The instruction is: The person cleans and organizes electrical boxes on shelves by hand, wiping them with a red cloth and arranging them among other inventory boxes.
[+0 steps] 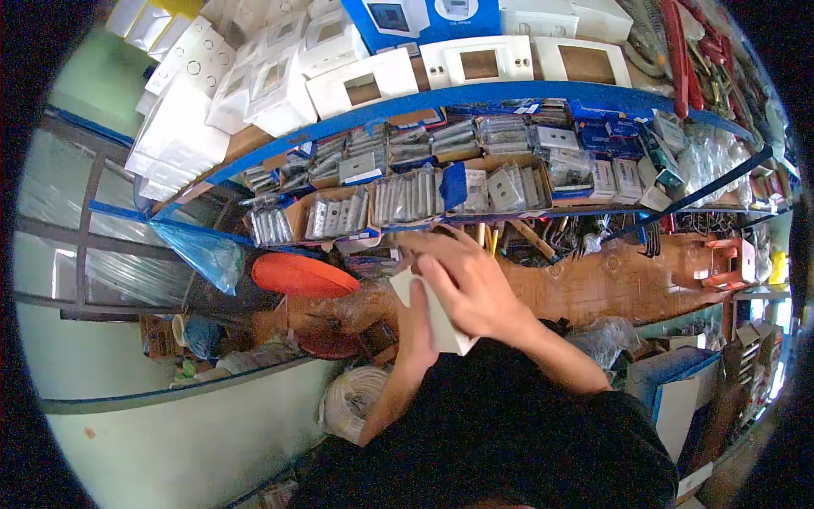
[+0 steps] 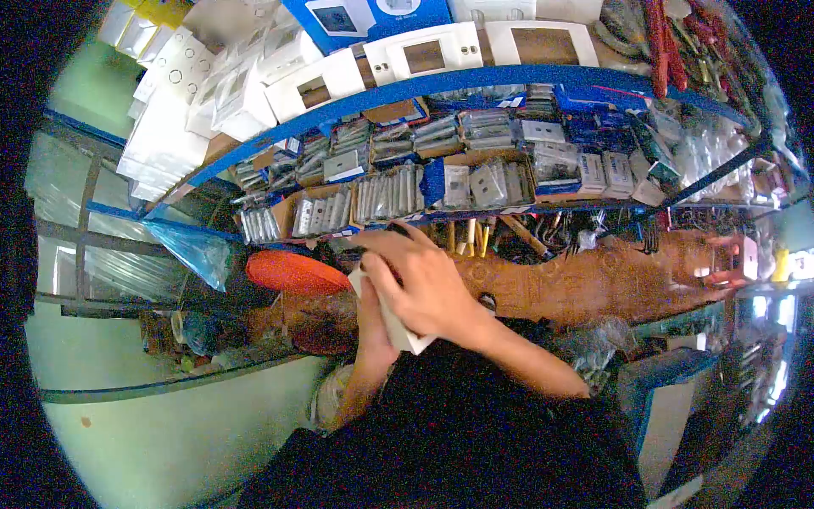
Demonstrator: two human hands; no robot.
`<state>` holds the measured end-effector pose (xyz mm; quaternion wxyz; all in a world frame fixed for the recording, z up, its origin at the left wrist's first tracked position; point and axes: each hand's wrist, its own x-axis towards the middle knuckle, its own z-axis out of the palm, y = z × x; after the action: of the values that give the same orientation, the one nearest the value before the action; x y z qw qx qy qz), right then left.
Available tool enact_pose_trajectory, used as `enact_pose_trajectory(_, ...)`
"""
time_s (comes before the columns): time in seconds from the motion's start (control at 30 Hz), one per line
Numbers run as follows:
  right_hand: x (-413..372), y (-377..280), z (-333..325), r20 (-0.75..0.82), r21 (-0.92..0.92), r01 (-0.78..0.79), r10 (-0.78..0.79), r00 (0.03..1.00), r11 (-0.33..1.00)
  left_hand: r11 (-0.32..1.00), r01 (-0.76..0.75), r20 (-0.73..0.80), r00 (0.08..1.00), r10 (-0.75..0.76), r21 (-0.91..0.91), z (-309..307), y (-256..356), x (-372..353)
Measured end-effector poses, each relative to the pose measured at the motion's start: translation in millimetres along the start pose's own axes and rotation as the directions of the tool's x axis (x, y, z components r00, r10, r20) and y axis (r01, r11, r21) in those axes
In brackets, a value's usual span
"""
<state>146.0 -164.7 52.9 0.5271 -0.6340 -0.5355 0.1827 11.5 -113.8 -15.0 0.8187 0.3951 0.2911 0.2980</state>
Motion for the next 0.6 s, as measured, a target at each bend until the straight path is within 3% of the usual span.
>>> enact_pose_trajectory(0.1, 11.2, 10.3, -10.3, 0.197, 0.026, -0.154, 0.146, 0.97, 0.988, 0.923, -0.098, -0.092, 0.986, 0.142, 0.371, 1.0, -11.1, -11.3)
enact_pose_trajectory(0.13, 5.5, 25.0, -0.5, 0.191, -0.069, -0.029, 0.042, 0.981, 0.997, 0.945, -0.008, -0.166, 0.984, 0.065, 0.326, 3.8, -5.0, -10.0)
enact_pose_trajectory(0.23, -0.8, 22.9, 6.9, 0.027, 0.092, 0.0, -0.003, 1.0, 0.996, 0.992, -0.017, -0.115, 0.993, 0.031, 0.122, 6.8, 12.4, -1.9)
enact_pose_trajectory(0.27, -5.3, 21.5, 5.9, 0.049, 0.039, 0.041, -0.043, 0.998, 0.998, 0.992, 0.064, -0.13, 0.99, -0.049, 0.109, -1.9, 11.3, 2.6)
enact_pose_trajectory(0.37, -19.3, 12.8, 7.9, 0.016, -0.043, 0.123, -0.122, 0.992, 0.992, 0.973, 0.122, 0.018, 0.993, -0.121, -0.195, 4.5, 21.4, 9.9)
enact_pose_trajectory(0.43, -24.4, 17.2, 11.1, 0.036, -0.11, 0.165, -0.162, 0.986, 0.98, 1.0, -0.002, 0.131, 0.991, 0.003, -0.008, 5.9, 21.8, 9.6)
enact_pose_trajectory(0.53, -30.9, 20.9, 4.0, 0.092, -0.207, 0.269, -0.255, 0.962, 0.941, 0.963, 0.173, 0.034, 0.985, -0.169, -0.208, 12.8, 17.4, 13.5)
enact_pose_trajectory(0.6, -30.3, 21.8, -3.4, 0.17, -0.221, 0.386, -0.354, 0.92, 0.896, 0.986, 0.133, 0.011, 0.991, -0.132, -0.098, 5.8, 10.6, 15.1)
